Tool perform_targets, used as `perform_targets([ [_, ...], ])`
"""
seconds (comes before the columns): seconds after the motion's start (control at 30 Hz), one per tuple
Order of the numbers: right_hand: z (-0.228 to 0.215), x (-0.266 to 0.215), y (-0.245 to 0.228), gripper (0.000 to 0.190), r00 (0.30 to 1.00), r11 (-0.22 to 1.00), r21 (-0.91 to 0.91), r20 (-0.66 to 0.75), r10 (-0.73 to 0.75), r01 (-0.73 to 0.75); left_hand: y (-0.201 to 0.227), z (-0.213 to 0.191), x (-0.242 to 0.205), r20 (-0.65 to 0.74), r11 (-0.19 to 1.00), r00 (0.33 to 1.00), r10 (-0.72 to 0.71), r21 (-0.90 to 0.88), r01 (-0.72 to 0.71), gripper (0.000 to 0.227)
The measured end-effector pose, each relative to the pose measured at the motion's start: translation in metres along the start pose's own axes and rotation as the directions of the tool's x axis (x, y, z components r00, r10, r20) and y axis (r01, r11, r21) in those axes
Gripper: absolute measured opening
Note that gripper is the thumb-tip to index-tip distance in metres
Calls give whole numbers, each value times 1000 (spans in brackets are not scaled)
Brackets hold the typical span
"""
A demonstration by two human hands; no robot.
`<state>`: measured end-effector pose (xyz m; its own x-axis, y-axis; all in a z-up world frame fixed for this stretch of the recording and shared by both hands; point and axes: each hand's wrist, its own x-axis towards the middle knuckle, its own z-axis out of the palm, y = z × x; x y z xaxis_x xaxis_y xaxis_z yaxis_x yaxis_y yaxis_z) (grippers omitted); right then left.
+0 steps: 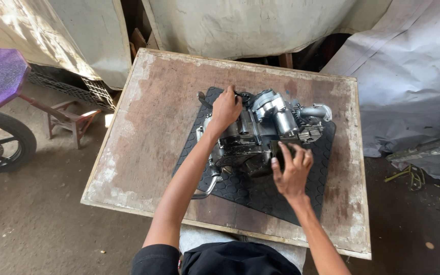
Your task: The person assembles a motorcycle engine on a workbench, using a wrench to tighten bolts and aligning components by hand. They rotate the engine to access different sides and continue securing parts throughout the process.
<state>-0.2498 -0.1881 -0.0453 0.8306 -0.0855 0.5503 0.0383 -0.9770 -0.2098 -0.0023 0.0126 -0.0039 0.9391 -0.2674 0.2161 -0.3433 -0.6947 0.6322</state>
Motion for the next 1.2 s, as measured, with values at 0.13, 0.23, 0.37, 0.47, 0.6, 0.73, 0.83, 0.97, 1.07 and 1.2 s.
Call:
perform_targets([
  [0.13, -21, -7, -67, 67, 1000, 989, 149, 25, 6, -10, 0, 3, 2, 21, 999, 999, -32, 32, 32, 47],
  [0.23, -22, -21, -99, 67, 996, 960, 276, 52, -67, 50, 11, -18, -10, -2, 1000, 1000, 18, -22, -18, 45],
  [0.37, -39, -14, -100, 58, 990, 972, 195, 25, -137, 129, 5, -21, -11, 17, 1000, 1000, -3, -22, 4, 47],
  [0.47, -48, -11, -91, 56, 990, 964, 231, 31, -140, 130, 4, -21, -13, 19, 1000, 1000, -9, -28, 9, 47],
  [0.6, -67, -9, -95, 43, 983, 882, 450, 173, 66, -138, 8, -36, -22, 14, 996, 1000, -15, -84, 17, 46],
  [0.73, -72, -17, -57, 48, 974, 699, 682, 200, 105, -216, -8, -31, -19, 6, 995, 1000, -11, -97, 12, 45],
  [0.83, -123, 13, -60, 45, 815, 452, 685, 406, 414, -571, -17, -26, -18, -9, 995, 999, -38, -89, 37, 44],
  [0.97, -163, 64, -64, 44, 660, 233, 753, 331, 674, -616, -11, -33, -25, -45, 990, 997, -59, -129, 53, 41],
  [1.07, -181, 95, -70, 41, 842, 462, 789, 125, 525, -405, -14, -34, -22, -59, 991, 995, -76, -113, 69, 40],
  [1.2, -159, 116, -74, 47, 970, 684, 693, 222, 100, -229, -16, -26, -21, -71, 990, 996, -57, -132, 47, 40],
])
